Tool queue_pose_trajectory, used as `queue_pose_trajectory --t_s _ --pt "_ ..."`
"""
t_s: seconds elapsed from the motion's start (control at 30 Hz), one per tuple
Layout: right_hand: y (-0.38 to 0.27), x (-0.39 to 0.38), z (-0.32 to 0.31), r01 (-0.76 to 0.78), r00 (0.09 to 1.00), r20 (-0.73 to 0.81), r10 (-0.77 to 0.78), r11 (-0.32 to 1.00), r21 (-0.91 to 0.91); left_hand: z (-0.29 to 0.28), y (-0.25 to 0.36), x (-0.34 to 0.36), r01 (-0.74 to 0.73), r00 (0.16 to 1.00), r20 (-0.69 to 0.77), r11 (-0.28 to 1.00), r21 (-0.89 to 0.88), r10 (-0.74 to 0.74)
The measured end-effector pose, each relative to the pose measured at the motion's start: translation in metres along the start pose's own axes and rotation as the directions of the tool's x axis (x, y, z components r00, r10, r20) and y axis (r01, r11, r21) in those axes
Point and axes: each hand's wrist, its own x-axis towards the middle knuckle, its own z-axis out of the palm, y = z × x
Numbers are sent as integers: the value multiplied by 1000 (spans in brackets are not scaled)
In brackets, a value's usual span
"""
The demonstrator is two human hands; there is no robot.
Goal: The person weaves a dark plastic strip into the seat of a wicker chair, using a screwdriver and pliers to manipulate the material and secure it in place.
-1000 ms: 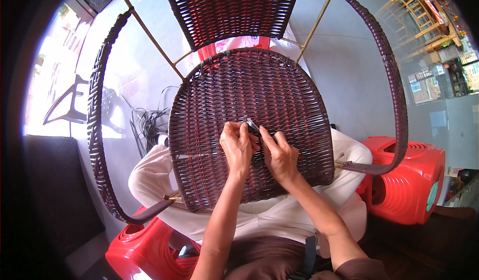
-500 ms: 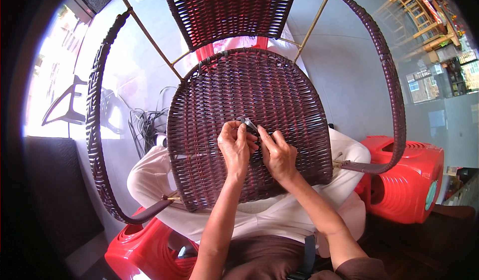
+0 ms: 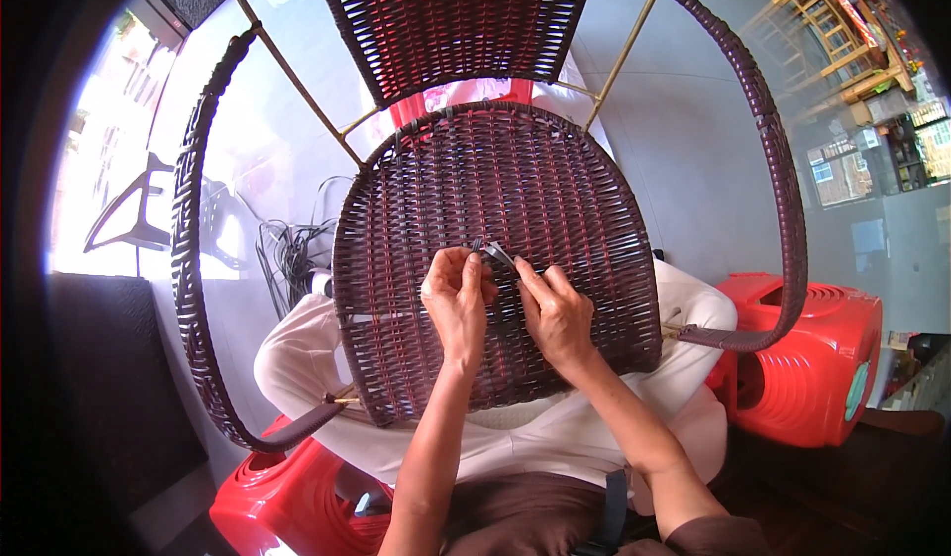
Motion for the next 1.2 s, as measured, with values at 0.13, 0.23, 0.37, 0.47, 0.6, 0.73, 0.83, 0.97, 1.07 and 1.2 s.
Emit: queue_pose_trajectory --t_s 0.13,0.23,0.37,0.47,0.6,0.73,0.83,0.97,1.07,1.2 --pt "1 -2 -1 -54 997 52 54 999 0 11 22 7 -330 944 67 924 192 323" --pt "3 -3 3 6 1000 13 -5 998 -70 21 30 11 -261 944 258 944 203 206" --pt "4 -1 0 -10 1000 13 9 1000 23 23 16 3 -406 913 217 814 416 345" --pt "6 3 -1 -32 999 19 31 996 82 18 11 -2 -145 989 58 959 245 135" --pt "2 4 -6 -94 995 46 89 987 133 17 6 -2 -52 998 40 982 182 45" --pt "0 3 -5 -97 995 28 94 984 146 17 8 0 31 999 4 994 105 -31" --pt "2 1 -1 -83 997 5 83 989 123 16 6 -4 82 997 -11 991 104 -81" --pt "2 1 -1 -69 997 -11 70 990 127 18 5 -5 96 995 -32 994 52 -94" --pt "4 -1 0 -61 998 -16 63 990 128 20 8 -5 112 993 -51 993 46 -110" --pt "8 -5 5 7 999 -36 -3 994 108 22 7 -5 106 991 -86 993 57 -101"
